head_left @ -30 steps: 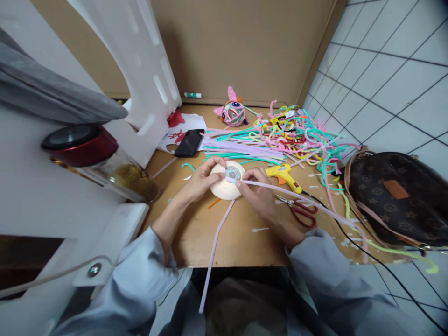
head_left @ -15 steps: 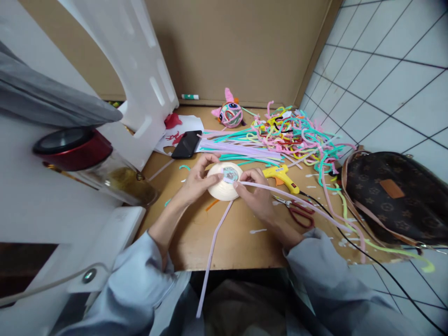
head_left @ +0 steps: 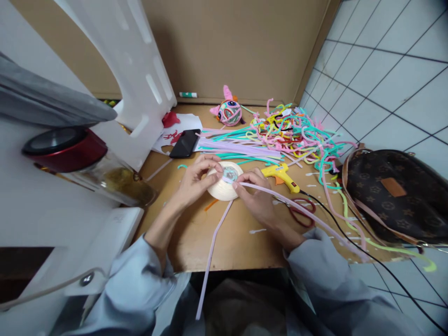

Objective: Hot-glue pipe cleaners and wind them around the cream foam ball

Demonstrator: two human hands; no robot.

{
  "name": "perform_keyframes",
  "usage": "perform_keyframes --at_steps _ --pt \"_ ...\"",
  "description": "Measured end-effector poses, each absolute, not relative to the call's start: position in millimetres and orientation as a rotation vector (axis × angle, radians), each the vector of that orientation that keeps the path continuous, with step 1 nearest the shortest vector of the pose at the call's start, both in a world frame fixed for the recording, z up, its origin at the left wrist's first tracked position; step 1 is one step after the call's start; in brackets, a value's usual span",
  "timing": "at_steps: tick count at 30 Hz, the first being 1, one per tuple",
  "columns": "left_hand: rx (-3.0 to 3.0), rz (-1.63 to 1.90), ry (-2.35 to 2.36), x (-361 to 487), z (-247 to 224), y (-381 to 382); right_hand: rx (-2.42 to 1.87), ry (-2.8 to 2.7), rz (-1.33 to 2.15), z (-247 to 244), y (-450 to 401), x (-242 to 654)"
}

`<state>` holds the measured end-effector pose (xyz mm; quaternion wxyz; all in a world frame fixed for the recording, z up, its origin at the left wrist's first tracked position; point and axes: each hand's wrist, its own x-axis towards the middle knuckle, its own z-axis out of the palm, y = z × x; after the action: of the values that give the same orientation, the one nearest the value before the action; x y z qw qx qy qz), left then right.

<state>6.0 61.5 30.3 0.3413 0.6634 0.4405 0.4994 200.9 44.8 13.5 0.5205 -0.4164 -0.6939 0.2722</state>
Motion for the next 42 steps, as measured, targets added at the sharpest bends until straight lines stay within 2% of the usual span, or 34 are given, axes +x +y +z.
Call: perform_keyframes --at_steps 8,19,42 --pt "1.776 1.251 1.175 5 37 56 -0.915 -1.789 0.592 18 41 204" --pt "1.77 1.188 1.147 2 38 58 -0.8 -2.043 0.225 8 50 208" --pt "1.661 1.184 1.134 12 24 58 -0.756 -2.085 0.004 8 52 205"
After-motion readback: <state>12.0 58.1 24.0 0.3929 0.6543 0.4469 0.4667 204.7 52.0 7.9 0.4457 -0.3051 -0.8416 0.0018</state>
